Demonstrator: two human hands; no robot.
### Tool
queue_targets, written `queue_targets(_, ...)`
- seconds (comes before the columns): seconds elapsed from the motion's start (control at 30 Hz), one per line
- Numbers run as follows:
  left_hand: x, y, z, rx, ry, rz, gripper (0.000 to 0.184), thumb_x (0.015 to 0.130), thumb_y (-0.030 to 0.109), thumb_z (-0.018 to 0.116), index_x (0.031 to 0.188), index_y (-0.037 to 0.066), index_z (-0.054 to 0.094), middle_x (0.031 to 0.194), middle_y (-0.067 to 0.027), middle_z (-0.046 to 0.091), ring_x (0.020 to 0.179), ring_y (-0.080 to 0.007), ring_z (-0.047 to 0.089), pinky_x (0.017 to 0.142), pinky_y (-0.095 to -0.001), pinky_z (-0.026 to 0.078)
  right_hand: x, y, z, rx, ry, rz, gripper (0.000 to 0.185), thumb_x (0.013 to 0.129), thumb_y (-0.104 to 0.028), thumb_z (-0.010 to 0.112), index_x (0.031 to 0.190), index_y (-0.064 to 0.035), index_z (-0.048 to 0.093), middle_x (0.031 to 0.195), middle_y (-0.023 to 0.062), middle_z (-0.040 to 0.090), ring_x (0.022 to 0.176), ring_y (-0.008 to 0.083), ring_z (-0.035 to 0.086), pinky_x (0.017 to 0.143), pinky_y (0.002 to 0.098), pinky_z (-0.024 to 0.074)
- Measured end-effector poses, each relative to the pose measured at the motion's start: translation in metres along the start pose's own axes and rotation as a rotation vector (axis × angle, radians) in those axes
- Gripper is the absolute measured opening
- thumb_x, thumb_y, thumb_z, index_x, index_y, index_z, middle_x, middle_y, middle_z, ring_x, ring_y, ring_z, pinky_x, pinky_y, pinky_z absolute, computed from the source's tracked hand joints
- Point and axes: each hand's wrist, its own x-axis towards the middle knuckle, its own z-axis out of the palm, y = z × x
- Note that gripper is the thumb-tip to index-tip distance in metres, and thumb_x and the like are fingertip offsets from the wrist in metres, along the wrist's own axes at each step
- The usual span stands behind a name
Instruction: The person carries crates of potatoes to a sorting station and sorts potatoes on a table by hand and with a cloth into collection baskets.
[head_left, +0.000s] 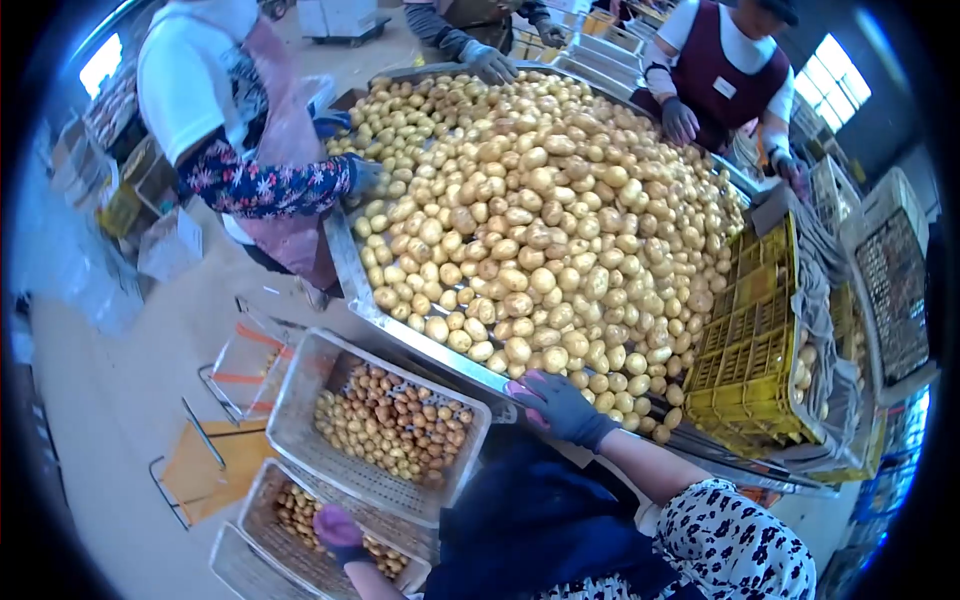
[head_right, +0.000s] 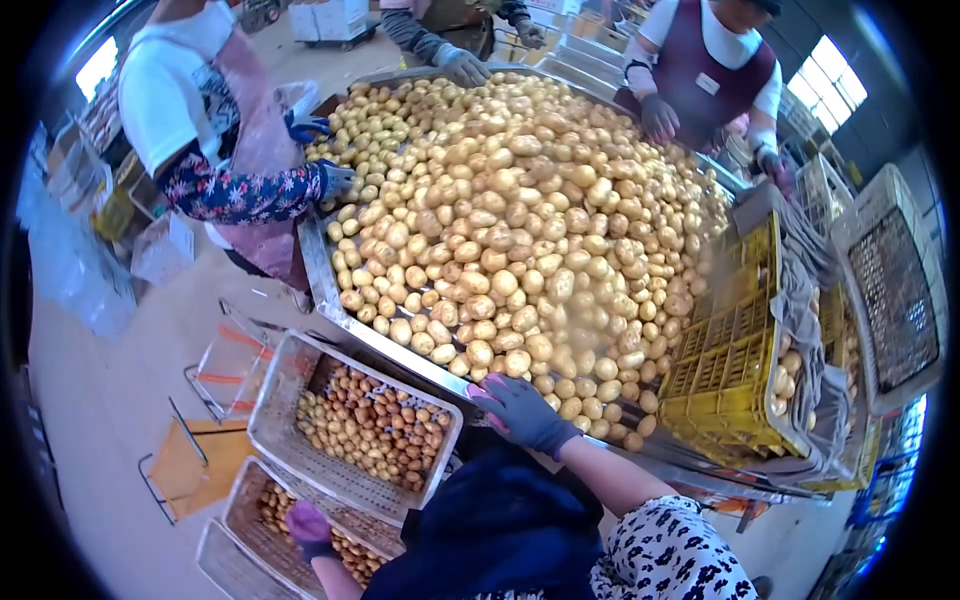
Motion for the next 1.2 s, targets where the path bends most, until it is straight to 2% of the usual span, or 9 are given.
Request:
queue_targets(0.03,0.006,-0.026,0.095,0.275,0.389,0.024,0.019,0.086,0.024,0.058,0.079,0.013,0.045,0.074,0.002,0.038,0.062,-0.0108,0.037,0.051,-0.0238,0.032,-0.001,0.0,0.0,0.019,0.013,0.007,0.048,0.082,-0.017,0.061,0.128,-0.0095,0.05,0.122,0.0156,0.053,0.115,0.0331,0.05,0.095,0.043,0.0408)
queue_targets(0.1,0.051,-0.071,0.126,0.517,0.218,0.087,0.011,0.087,0.018,0.057,0.094,0.011,0.052,0.082,-0.0004,0.046,0.071,-0.0116,0.045,0.061,-0.0236,0.04,-0.001,0.001,0.001,0.049,0.048,0.014,0.046,0.083,-0.018,0.061,0.127,-0.0091,0.052,0.122,0.0154,0.054,0.116,0.0327,0.049,0.096,0.0425,0.0404)
queue_targets(0.2,0.079,-0.141,0.249,0.888,0.053,0.044,0.046,0.091,0.021,0.056,0.13,0.003,0.041,0.108,-0.0111,0.053,0.097,-0.02,0.056,0.086,-0.0336,0.048,-0.004,0.003,-0.005,0.107,0.15,0.037,0.041,0.084,-0.018,0.062,0.123,-0.0088,0.055,0.121,0.015,0.056,0.112,0.0307,0.054,0.092,0.0405,0.0449)
queue_targets(0.33,0.115,-0.218,0.33,0.996,-0.277,-0.016,0.047,0.094,0.018,0.054,0.132,-0.005,0.038,0.113,-0.0131,0.056,0.098,-0.0184,0.058,0.085,-0.0298,0.05,-0.018,0.02,-0.014,0.266,0.277,0.24,0.033,0.083,-0.013,0.064,0.116,-0.0124,0.061,0.115,0.0111,0.061,0.097,0.0287,0.063,0.078,0.0367,0.0535)
queue_targets(0.6,0.146,-0.306,0.401,1.371,-0.727,0.033,0.044,0.09,0.009,0.058,0.131,-0.002,0.045,0.122,-0.0155,0.055,0.11,-0.0202,0.056,0.091,-0.0295,0.046,0.051,0.097,-0.082,0.04,0.414,0.303,0.032,0.083,-0.015,0.063,0.115,-0.0122,0.06,0.112,0.0108,0.063,0.1,0.0282,0.06,0.083,0.0388,0.0507)
queue_targets(0.67,0.157,-0.333,0.41,1.421,-0.856,0.311,0.048,0.089,0.014,0.06,0.131,-0.001,0.045,0.125,-0.0182,0.051,0.114,-0.0258,0.053,0.094,-0.0349,0.044,0.083,0.117,-0.081,-0.008,0.387,0.332,0.035,0.084,-0.018,0.061,0.118,-0.0112,0.057,0.116,0.0106,0.061,0.101,0.028,0.059,0.081,0.0386,0.0508)
queue_targets(0.93,0.188,-0.347,0.416,1.836,-0.882,0.541,0.059,0.087,0.023,0.062,0.138,0.003,0.037,0.135,-0.02,0.043,0.126,-0.0334,0.041,0.105,-0.041,0.033,0.13,0.138,-0.063,-0.092,0.201,0.481,0.055,0.079,-0.024,0.065,0.127,-0.0062,0.044,0.103,0.0088,0.055,0.089,0.0272,0.056,0.068,0.0396,0.0499)
queue_targets(1.1,0.209,-0.333,0.417,1.599,-0.781,0.249,0.048,0.088,0.018,0.059,0.131,0.002,0.045,0.128,-0.0193,0.051,0.121,-0.0327,0.048,0.102,-0.039,0.038,0.144,0.148,-0.108,-0.086,0.312,0.495,0.023,0.084,-0.018,0.057,0.106,-0.0146,0.058,0.097,0.0077,0.054,0.088,0.0265,0.056,0.07,0.0408,0.0498)
queue_targets(1.2,0.231,-0.341,0.457,1.754,-0.887,0.533,0.038,0.091,0.017,0.054,0.128,0.007,0.052,0.127,-0.0187,0.053,0.121,-0.0329,0.049,0.1,-0.0368,0.04,0.166,0.166,-0.113,-0.275,0.28,0.356,0.018,0.087,-0.016,0.051,0.104,-0.0132,0.058,0.094,0.0051,0.056,0.084,0.0255,0.057,0.069,0.0417,0.0498)
